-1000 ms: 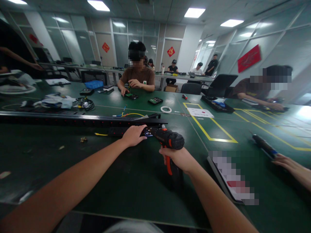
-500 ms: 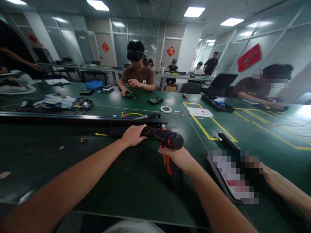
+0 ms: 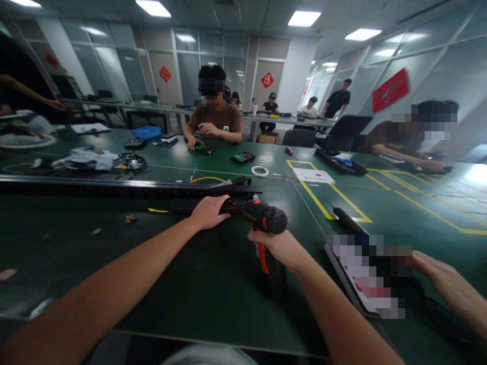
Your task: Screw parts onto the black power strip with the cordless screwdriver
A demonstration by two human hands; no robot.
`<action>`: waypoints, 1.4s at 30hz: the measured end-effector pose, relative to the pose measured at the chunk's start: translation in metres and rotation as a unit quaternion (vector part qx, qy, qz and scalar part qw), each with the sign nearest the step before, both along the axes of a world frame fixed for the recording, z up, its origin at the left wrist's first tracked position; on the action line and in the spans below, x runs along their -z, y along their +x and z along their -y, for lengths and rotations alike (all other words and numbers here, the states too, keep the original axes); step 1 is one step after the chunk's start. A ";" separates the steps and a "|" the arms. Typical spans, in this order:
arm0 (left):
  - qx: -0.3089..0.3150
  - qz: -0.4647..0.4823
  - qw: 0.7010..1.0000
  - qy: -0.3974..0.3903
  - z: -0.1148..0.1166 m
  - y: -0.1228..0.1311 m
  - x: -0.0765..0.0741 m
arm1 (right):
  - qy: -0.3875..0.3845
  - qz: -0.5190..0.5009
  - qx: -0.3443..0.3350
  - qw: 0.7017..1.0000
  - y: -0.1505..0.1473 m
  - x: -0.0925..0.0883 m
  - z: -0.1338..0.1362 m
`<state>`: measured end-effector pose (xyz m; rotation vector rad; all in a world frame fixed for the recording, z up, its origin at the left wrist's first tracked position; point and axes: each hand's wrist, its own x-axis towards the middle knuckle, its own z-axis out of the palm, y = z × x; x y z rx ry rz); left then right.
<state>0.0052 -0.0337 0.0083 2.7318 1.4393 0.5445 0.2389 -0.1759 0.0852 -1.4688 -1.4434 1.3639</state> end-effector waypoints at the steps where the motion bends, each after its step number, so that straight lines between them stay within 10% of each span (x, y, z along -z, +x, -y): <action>1: -0.002 0.000 1.000 -0.001 0.000 0.000 -0.001 | -0.001 0.000 0.000 1.000 0.000 0.000 0.000; 42: -0.008 -0.005 1.000 -0.001 0.000 0.001 0.002 | 0.002 0.002 -0.006 1.000 0.000 0.001 -0.001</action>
